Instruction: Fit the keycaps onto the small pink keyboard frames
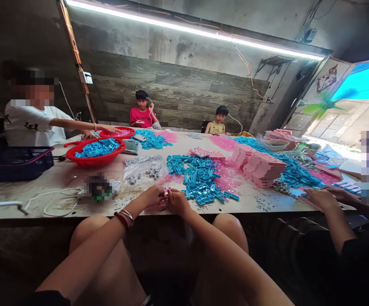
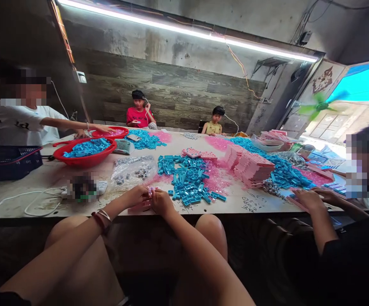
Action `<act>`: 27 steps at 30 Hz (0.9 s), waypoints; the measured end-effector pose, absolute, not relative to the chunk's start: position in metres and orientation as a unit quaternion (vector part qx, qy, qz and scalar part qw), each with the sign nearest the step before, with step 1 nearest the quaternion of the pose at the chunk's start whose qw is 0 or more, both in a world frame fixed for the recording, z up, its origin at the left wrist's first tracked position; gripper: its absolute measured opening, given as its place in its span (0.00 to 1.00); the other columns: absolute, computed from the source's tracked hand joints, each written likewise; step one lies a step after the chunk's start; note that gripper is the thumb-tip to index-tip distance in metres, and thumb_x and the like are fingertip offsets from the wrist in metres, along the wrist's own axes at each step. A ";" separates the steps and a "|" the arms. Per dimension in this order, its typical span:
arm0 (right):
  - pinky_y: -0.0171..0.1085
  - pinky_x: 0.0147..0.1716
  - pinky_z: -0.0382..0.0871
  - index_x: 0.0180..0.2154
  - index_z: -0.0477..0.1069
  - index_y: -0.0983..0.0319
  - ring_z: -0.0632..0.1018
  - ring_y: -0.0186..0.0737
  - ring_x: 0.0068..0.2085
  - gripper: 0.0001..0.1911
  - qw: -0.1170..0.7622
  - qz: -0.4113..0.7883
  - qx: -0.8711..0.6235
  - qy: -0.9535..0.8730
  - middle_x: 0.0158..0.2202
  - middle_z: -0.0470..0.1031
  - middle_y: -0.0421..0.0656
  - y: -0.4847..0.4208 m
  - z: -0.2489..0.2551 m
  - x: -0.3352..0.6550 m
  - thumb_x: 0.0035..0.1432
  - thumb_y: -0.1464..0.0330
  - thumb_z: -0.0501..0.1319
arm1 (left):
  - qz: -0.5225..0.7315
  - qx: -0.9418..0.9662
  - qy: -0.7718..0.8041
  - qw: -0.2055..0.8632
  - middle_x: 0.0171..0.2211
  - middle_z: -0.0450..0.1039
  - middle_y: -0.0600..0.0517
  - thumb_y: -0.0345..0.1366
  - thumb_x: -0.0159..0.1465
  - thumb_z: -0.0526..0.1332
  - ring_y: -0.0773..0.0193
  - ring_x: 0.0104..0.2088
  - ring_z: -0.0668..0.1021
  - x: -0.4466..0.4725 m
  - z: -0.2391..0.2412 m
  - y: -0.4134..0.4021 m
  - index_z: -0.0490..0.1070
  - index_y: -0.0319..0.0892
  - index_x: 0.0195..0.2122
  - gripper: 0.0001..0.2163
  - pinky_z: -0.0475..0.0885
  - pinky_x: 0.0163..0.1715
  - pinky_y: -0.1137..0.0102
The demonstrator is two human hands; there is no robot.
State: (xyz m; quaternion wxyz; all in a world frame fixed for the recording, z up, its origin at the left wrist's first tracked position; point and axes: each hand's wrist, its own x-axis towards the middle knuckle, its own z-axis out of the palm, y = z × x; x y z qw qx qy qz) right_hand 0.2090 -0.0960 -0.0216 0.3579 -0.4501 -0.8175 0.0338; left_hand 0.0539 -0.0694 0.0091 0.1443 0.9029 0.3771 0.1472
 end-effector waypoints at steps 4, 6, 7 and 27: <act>0.34 0.34 0.66 0.25 0.71 0.65 0.75 0.37 0.32 0.25 0.345 0.020 -0.457 -0.820 0.29 0.74 0.49 -0.098 -0.020 0.207 0.66 0.69 0.41 | 0.155 0.903 0.374 0.147 0.21 0.68 0.53 0.29 0.56 0.55 0.69 0.25 0.68 0.054 0.006 -0.069 0.69 0.37 0.21 0.09 0.61 0.29 0.75; 0.33 0.34 0.66 0.25 0.71 0.65 0.75 0.36 0.32 0.25 0.340 0.010 -0.459 -0.821 0.29 0.74 0.48 -0.098 -0.020 0.206 0.65 0.70 0.41 | 0.161 0.902 0.373 0.146 0.22 0.68 0.52 0.30 0.57 0.55 0.68 0.25 0.68 0.053 0.005 -0.070 0.69 0.37 0.21 0.09 0.61 0.29 0.75; 0.32 0.34 0.65 0.25 0.71 0.65 0.75 0.36 0.32 0.24 0.339 0.005 -0.461 -0.820 0.29 0.74 0.48 -0.099 -0.019 0.205 0.65 0.70 0.42 | 0.164 0.902 0.372 0.144 0.22 0.68 0.52 0.31 0.57 0.55 0.68 0.25 0.68 0.053 0.004 -0.071 0.69 0.38 0.20 0.09 0.61 0.29 0.74; 0.30 0.29 0.63 0.24 0.74 0.64 0.74 0.33 0.27 0.23 0.359 -0.003 -0.480 -0.800 0.25 0.74 0.45 -0.112 -0.021 0.207 0.64 0.71 0.45 | 0.207 0.896 0.387 0.067 0.35 0.71 0.48 0.37 0.59 0.55 0.60 0.38 0.72 0.051 0.010 -0.086 0.72 0.40 0.29 0.09 0.65 0.40 0.69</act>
